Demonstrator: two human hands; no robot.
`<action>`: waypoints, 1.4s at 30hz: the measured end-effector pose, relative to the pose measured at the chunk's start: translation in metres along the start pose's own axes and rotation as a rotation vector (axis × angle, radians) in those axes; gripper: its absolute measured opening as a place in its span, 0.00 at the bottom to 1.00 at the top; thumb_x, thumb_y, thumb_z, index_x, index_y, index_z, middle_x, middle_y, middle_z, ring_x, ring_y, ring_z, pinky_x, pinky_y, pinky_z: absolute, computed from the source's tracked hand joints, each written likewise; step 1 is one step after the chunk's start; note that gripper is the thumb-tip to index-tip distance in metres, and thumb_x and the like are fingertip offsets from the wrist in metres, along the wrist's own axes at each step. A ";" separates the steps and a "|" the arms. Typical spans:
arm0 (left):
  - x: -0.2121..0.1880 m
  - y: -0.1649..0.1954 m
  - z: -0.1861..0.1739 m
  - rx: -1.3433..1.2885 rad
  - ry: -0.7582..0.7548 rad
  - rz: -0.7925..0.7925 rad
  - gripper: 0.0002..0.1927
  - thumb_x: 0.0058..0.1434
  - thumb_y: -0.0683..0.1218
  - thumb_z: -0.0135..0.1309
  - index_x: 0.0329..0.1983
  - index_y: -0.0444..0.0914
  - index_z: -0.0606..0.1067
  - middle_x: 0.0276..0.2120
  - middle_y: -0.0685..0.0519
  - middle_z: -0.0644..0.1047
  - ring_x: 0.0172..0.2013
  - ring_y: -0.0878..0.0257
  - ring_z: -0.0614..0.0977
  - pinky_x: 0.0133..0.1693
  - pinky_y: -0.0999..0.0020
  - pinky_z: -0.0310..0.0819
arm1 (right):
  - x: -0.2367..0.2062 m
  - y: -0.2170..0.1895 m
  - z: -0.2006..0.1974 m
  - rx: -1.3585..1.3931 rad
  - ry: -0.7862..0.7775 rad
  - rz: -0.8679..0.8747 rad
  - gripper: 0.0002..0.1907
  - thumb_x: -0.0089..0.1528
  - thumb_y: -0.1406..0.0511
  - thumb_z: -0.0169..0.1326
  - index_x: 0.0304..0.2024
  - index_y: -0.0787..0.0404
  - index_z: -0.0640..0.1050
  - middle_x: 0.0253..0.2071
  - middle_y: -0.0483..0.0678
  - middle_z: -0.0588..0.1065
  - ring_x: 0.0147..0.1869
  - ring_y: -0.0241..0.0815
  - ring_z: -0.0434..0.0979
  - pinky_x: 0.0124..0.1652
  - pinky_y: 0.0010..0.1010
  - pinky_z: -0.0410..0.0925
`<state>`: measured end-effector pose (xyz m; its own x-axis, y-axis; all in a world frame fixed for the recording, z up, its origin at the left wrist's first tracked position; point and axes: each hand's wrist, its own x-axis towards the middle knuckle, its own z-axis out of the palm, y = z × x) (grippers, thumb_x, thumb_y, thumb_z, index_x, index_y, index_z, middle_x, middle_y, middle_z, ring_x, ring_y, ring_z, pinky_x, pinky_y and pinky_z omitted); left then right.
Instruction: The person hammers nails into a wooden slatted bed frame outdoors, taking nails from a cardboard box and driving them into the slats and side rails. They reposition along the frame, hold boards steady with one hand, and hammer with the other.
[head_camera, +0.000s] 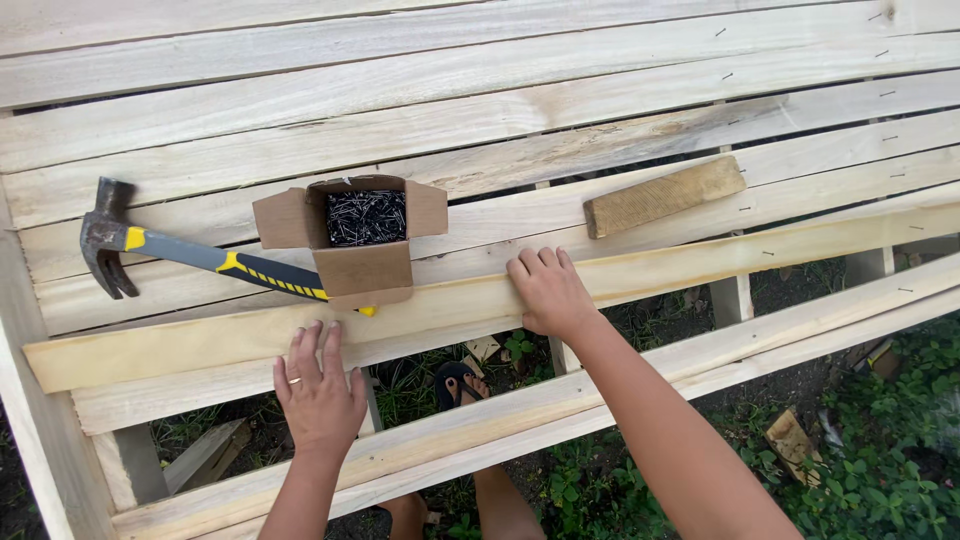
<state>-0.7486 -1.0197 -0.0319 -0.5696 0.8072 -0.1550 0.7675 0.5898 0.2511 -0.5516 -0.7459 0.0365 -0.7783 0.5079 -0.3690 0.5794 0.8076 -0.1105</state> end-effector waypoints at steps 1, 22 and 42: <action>-0.002 0.003 0.003 0.043 -0.024 0.031 0.41 0.57 0.53 0.58 0.73 0.46 0.59 0.71 0.52 0.56 0.74 0.56 0.53 0.71 0.41 0.46 | -0.004 0.000 0.005 0.008 0.037 -0.029 0.35 0.44 0.68 0.66 0.54 0.58 0.71 0.51 0.49 0.71 0.59 0.50 0.71 0.61 0.45 0.63; -0.075 -0.053 0.063 -0.052 -0.145 0.150 0.49 0.46 0.61 0.69 0.68 0.47 0.61 0.59 0.51 0.63 0.64 0.51 0.61 0.68 0.33 0.37 | -0.054 -0.065 0.113 0.019 -0.252 0.002 0.39 0.42 0.63 0.66 0.58 0.45 0.72 0.46 0.40 0.74 0.57 0.43 0.72 0.52 0.41 0.65; -0.071 -0.061 0.058 -0.168 -0.340 0.132 0.47 0.49 0.59 0.67 0.69 0.41 0.61 0.62 0.50 0.62 0.66 0.50 0.59 0.69 0.33 0.30 | -0.050 -0.086 0.101 -0.117 -0.386 0.107 0.34 0.44 0.61 0.66 0.53 0.43 0.72 0.44 0.37 0.75 0.57 0.42 0.73 0.55 0.38 0.66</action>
<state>-0.7383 -1.1118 -0.0920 -0.3176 0.8543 -0.4115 0.7527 0.4911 0.4386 -0.5383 -0.8715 -0.0292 -0.5542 0.4592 -0.6942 0.6036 0.7960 0.0447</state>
